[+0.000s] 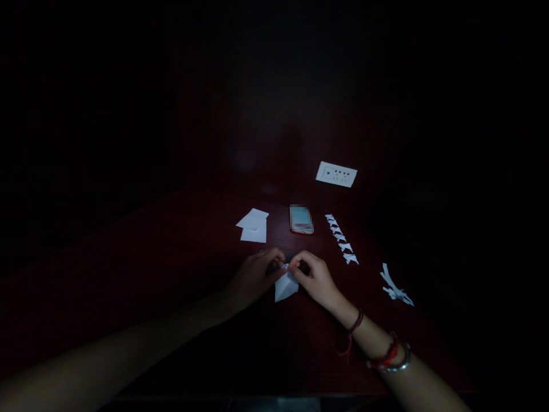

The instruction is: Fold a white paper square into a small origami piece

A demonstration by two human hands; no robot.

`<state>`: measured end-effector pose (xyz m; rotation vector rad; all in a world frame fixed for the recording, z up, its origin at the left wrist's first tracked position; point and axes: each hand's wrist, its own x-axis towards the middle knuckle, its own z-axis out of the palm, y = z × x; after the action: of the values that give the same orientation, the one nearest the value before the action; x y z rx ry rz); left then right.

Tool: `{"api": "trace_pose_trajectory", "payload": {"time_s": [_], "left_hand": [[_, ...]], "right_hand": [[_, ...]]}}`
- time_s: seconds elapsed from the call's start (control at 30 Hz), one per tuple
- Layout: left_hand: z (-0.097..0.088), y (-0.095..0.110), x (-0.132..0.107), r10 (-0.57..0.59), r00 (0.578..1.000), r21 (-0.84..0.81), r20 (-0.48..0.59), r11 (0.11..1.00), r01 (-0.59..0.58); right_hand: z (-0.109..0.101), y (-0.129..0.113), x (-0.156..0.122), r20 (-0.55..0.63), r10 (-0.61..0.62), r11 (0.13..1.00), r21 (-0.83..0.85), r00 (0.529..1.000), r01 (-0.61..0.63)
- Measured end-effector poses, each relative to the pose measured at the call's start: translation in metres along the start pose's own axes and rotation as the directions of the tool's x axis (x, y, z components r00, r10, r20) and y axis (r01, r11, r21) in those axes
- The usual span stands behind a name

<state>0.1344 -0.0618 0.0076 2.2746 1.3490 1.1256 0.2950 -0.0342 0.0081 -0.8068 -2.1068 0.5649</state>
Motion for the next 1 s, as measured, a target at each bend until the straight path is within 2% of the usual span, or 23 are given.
{"api": "trace_pose_trajectory", "payload": {"time_s": [0.13, 0.27, 0.4, 0.57, 1.0], "left_hand": [[-0.001, 0.001, 0.0, -0.053, 0.999, -0.068, 0.003, 0.996, 0.053], [-0.001, 0.001, 0.0, -0.051, 0.999, -0.063, 0.002, 0.997, 0.051], [0.001, -0.001, -0.001, -0.046, 0.998, -0.056, 0.032, 0.997, 0.048], [0.0, 0.0, -0.001, -0.087, 0.994, -0.047, 0.07, 0.995, 0.091], [-0.002, -0.004, -0.001, -0.075, 0.994, -0.039, 0.079, 0.996, 0.078]], "right_hand": [[0.0, 0.0, 0.0, -0.002, 0.009, 1.0, 0.025, 1.0, -0.009], [0.0, -0.001, 0.0, 0.011, 0.023, 1.0, 0.021, 1.0, -0.023], [0.0, 0.0, 0.0, -0.033, 0.059, 0.998, 0.023, 0.998, -0.058], [0.002, 0.004, -0.001, -0.049, 0.136, 0.99, 0.044, 0.989, -0.134], [0.0, 0.021, -0.001, 0.124, 0.206, 0.962, 0.157, 0.971, -0.224]]}}
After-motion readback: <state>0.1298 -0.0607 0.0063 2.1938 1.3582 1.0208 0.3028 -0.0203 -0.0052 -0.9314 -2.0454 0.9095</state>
